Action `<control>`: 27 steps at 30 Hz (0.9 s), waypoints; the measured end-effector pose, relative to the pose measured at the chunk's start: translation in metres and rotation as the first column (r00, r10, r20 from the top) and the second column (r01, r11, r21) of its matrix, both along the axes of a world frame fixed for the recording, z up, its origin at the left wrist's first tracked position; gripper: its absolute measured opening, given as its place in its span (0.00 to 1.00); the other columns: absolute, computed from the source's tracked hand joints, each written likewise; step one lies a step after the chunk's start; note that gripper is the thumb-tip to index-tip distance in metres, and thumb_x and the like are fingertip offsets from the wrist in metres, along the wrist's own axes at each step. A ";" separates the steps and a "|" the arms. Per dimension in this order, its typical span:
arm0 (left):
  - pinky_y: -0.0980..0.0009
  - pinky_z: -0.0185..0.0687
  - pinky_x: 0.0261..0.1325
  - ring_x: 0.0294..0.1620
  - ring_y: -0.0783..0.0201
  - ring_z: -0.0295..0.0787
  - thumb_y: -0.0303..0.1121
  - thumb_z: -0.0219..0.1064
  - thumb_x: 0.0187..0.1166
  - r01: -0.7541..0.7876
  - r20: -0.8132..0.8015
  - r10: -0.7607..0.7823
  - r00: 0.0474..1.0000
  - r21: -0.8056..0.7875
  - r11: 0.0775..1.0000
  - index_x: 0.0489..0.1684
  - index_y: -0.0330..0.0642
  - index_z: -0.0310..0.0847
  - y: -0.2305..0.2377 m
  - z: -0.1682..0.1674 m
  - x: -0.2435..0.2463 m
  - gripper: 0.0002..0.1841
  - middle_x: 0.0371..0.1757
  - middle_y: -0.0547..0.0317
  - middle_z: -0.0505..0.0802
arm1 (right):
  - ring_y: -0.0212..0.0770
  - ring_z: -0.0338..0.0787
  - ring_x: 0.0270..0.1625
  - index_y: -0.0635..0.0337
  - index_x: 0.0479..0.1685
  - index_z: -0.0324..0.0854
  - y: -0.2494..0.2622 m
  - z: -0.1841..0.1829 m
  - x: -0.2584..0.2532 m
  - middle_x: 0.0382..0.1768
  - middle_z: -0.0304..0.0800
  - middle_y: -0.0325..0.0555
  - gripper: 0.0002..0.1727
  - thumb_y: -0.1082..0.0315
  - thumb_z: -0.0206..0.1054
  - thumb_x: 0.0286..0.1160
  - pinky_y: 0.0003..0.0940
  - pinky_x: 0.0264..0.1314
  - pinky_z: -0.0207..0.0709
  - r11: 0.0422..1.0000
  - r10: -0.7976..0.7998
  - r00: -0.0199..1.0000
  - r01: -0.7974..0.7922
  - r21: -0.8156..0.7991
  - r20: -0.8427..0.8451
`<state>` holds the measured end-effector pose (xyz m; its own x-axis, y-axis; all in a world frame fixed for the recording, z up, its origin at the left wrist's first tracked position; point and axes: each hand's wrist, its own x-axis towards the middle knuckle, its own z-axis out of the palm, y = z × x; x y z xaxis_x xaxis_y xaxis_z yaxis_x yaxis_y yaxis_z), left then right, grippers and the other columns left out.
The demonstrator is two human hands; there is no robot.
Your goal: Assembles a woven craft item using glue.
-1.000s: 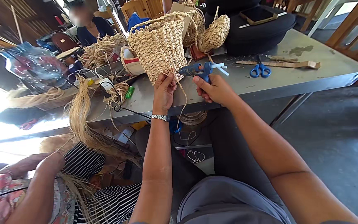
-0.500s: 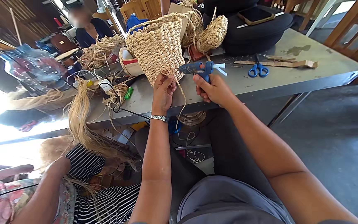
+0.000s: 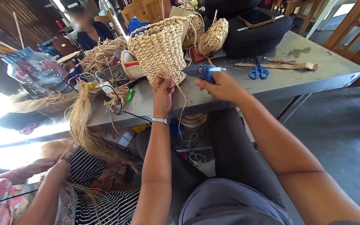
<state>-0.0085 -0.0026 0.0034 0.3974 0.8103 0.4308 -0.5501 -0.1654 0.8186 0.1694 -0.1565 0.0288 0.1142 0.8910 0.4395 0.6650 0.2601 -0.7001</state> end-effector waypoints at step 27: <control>0.69 0.89 0.50 0.40 0.67 0.89 0.24 0.60 0.85 -0.001 0.007 0.001 1.000 0.090 0.996 0.55 0.41 0.74 -0.010 -0.005 -0.005 0.07 0.42 0.59 0.88 | 0.52 0.89 0.50 0.61 0.56 0.84 0.028 -0.033 -0.052 0.41 0.94 0.46 0.18 0.59 0.74 0.76 0.59 0.61 0.73 0.898 -0.253 0.912 0.097 0.429 0.324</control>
